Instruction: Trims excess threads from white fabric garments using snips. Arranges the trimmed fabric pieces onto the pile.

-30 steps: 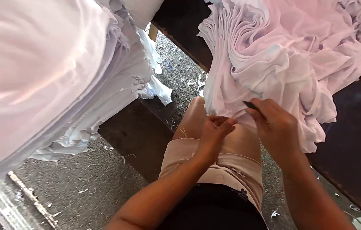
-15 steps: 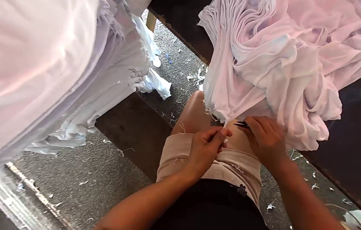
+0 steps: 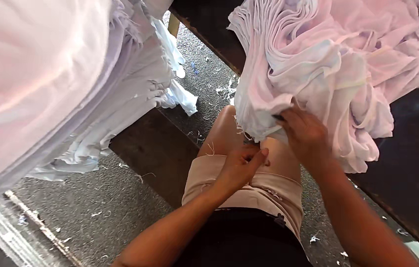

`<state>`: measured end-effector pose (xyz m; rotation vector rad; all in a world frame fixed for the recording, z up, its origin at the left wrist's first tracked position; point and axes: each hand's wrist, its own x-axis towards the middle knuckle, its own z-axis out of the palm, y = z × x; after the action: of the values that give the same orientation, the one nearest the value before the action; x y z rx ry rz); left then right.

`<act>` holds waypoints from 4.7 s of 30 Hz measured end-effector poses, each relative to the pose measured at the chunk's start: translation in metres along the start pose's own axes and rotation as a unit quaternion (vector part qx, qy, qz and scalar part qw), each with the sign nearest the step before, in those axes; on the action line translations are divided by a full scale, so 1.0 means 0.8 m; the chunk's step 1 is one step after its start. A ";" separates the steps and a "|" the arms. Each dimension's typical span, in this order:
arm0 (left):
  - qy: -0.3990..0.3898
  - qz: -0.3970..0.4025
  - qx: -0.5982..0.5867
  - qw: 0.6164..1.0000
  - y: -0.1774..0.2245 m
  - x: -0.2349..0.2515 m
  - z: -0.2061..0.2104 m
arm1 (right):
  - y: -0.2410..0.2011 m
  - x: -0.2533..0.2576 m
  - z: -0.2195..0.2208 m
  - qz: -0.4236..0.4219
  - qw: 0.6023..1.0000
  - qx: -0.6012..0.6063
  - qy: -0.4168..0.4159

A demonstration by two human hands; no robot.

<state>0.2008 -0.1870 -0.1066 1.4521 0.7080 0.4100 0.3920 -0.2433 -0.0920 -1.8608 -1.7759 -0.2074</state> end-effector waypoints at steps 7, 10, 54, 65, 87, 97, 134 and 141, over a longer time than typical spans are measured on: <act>0.115 -0.067 -0.012 0.991 -0.012 0.049 -0.005 | 0.015 0.030 -0.018 0.059 0.992 0.109 -0.027; 0.094 -0.100 -0.139 0.981 -0.006 0.058 0.005 | 0.005 0.017 -0.019 0.054 0.993 0.096 -0.036; 0.127 -0.006 -0.103 0.987 -0.008 -0.019 0.012 | -0.030 -0.041 -0.019 0.235 0.845 0.370 -0.305; 0.079 -0.009 -0.017 0.997 -0.014 -0.011 0.003 | -0.022 -0.021 -0.014 0.263 0.810 0.392 -0.348; 0.098 0.072 0.103 0.987 -0.016 -0.002 -0.005 | -0.004 -0.024 -0.027 0.272 0.823 0.391 -0.310; 0.074 0.114 0.137 0.981 -0.003 0.027 -0.006 | -0.001 -0.031 -0.036 0.279 0.833 0.392 -0.272; 0.046 0.162 0.012 0.986 -0.035 0.000 -0.010 | -0.043 -0.005 0.001 -0.100 0.991 -0.020 -0.084; 0.115 -0.088 -0.301 0.943 -0.012 0.037 0.036 | -0.017 0.011 -0.029 -0.022 0.997 0.036 -0.069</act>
<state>0.2401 -0.1907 -0.1226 0.7641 0.8037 0.6023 0.3861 -0.2471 -0.0645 -1.8253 -1.8919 -0.0296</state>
